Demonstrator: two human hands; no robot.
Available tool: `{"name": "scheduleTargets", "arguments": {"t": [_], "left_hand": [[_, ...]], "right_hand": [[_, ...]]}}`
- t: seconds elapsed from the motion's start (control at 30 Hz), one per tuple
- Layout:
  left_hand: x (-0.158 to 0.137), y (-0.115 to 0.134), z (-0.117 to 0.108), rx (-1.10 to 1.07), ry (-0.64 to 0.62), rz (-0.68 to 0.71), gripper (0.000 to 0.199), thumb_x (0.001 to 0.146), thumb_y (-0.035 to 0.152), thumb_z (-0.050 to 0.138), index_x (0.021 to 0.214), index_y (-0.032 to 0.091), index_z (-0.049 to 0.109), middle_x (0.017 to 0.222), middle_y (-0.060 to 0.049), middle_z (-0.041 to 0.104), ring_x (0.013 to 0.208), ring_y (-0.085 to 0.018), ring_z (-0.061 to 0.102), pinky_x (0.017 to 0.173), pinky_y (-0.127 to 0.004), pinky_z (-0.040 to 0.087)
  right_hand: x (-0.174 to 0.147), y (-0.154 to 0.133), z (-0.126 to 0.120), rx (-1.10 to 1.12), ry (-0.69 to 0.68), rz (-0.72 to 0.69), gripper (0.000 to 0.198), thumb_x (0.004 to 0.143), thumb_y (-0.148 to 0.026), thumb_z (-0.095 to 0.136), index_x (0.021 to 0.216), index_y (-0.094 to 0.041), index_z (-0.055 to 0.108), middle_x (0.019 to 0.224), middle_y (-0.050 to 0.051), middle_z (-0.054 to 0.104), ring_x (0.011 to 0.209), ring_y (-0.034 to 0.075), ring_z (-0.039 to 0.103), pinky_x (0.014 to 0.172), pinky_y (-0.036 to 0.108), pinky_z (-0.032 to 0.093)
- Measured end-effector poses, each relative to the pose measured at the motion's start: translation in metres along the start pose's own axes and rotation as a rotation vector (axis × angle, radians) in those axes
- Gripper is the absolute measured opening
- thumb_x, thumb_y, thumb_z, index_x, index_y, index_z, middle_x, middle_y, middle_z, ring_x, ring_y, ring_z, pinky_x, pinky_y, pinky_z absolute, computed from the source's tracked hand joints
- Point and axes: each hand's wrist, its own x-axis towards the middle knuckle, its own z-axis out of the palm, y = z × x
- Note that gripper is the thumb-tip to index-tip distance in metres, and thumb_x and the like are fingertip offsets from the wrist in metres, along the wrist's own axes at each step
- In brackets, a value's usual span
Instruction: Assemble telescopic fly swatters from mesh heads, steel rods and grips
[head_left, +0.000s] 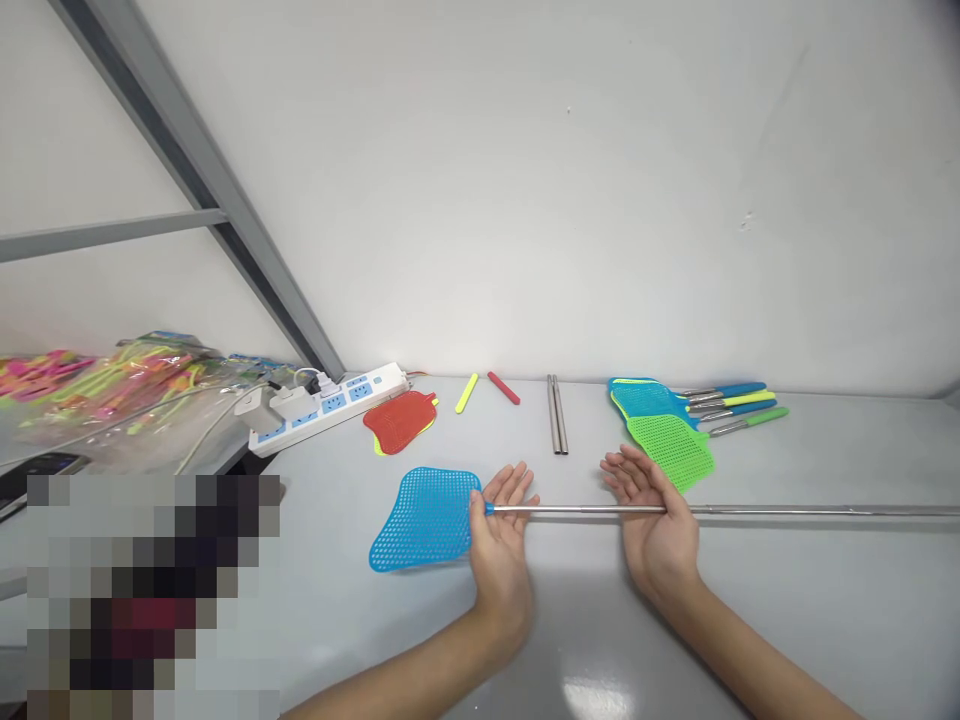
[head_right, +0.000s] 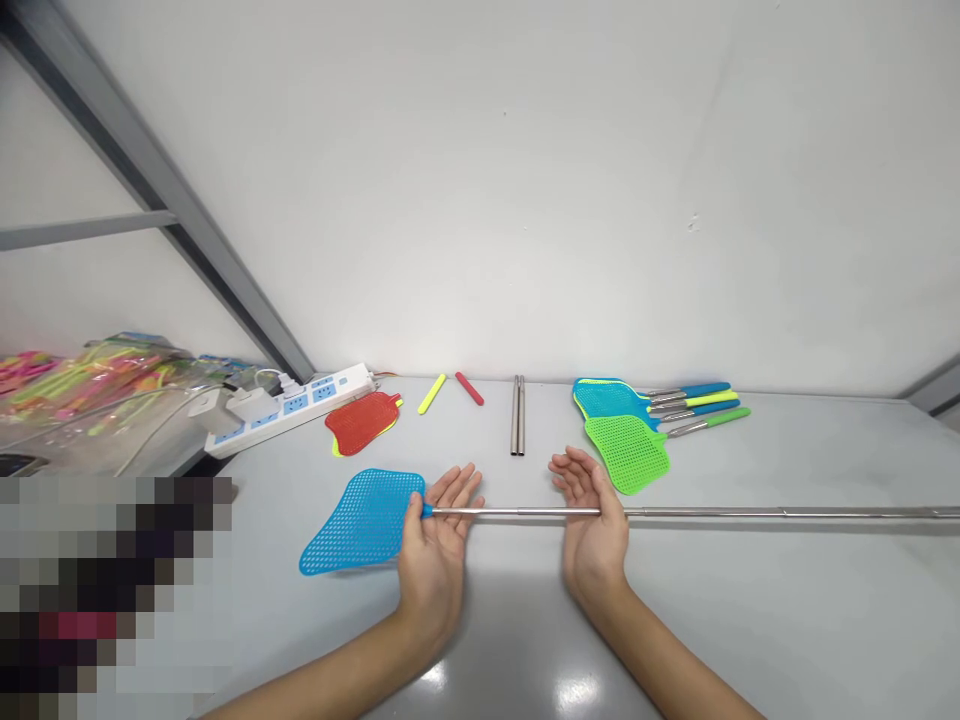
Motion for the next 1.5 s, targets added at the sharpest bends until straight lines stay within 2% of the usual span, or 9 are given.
{"name": "scheduleTargets", "arguments": {"t": [0.2, 0.53, 0.77, 0.93, 1.17, 1.3, 1.5], "left_hand": [[-0.005, -0.002, -0.004, 0.045, -0.001, -0.01, 0.042, 0.081, 0.042, 0.03, 0.093, 0.012, 0.057, 0.107, -0.015, 0.058, 0.098, -0.024, 0.054, 0.079, -0.036, 0.043], [-0.017, -0.005, -0.002, 0.074, -0.065, -0.046, 0.045, 0.08, 0.047, 0.031, 0.095, 0.013, 0.056, 0.105, -0.014, 0.059, 0.099, -0.024, 0.053, 0.083, -0.036, 0.04], [-0.03, -0.006, 0.0, 0.049, -0.144, -0.071, 0.052, 0.08, 0.051, 0.027, 0.102, 0.011, 0.052, 0.096, -0.015, 0.062, 0.094, -0.024, 0.056, 0.088, -0.04, 0.036], [-0.028, -0.007, 0.0, -0.015, -0.144, -0.091, 0.049, 0.08, 0.049, 0.029, 0.097, 0.011, 0.054, 0.091, -0.014, 0.064, 0.091, -0.023, 0.057, 0.088, -0.04, 0.035], [-0.023, -0.01, -0.003, -0.032, -0.193, -0.07, 0.046, 0.082, 0.046, 0.029, 0.094, 0.011, 0.056, 0.088, -0.012, 0.065, 0.087, -0.023, 0.058, 0.085, -0.039, 0.038], [-0.023, -0.01, -0.002, -0.05, -0.205, -0.078, 0.044, 0.082, 0.045, 0.029, 0.098, 0.013, 0.055, 0.089, -0.012, 0.065, 0.09, -0.022, 0.058, 0.087, -0.039, 0.037], [-0.022, -0.009, -0.002, -0.025, -0.206, -0.094, 0.047, 0.081, 0.047, 0.029, 0.103, 0.013, 0.053, 0.092, -0.012, 0.064, 0.094, -0.023, 0.056, 0.089, -0.039, 0.035]], "right_hand": [[-0.008, 0.006, -0.001, 0.029, 0.013, 0.075, 0.021, 0.075, -0.031, 0.044, 0.081, -0.02, 0.061, 0.082, 0.005, 0.062, 0.087, 0.018, 0.055, 0.08, 0.032, 0.04], [-0.025, 0.013, 0.002, 0.024, -0.033, 0.147, 0.023, 0.076, -0.032, 0.043, 0.08, -0.018, 0.061, 0.081, 0.007, 0.063, 0.086, 0.02, 0.055, 0.08, 0.034, 0.04], [-0.031, 0.014, 0.007, 0.061, -0.129, 0.242, 0.026, 0.078, -0.032, 0.042, 0.082, -0.015, 0.061, 0.086, 0.008, 0.063, 0.089, 0.021, 0.054, 0.083, 0.036, 0.037], [-0.037, 0.014, 0.008, 0.052, -0.237, 0.308, 0.028, 0.081, -0.03, 0.038, 0.082, -0.016, 0.062, 0.089, 0.008, 0.062, 0.091, 0.021, 0.052, 0.084, 0.036, 0.036], [-0.04, 0.012, 0.013, -0.021, -0.398, 0.285, 0.031, 0.084, -0.027, 0.032, 0.089, -0.016, 0.061, 0.099, 0.009, 0.059, 0.096, 0.021, 0.049, 0.086, 0.036, 0.033], [-0.038, 0.013, 0.012, -0.037, -0.419, 0.301, 0.032, 0.084, -0.028, 0.032, 0.092, -0.015, 0.061, 0.101, 0.01, 0.058, 0.095, 0.023, 0.05, 0.086, 0.039, 0.033], [-0.033, 0.014, 0.009, -0.037, -0.406, 0.341, 0.033, 0.083, -0.03, 0.035, 0.102, -0.016, 0.058, 0.11, 0.009, 0.056, 0.105, 0.023, 0.046, 0.091, 0.039, 0.029]]}}
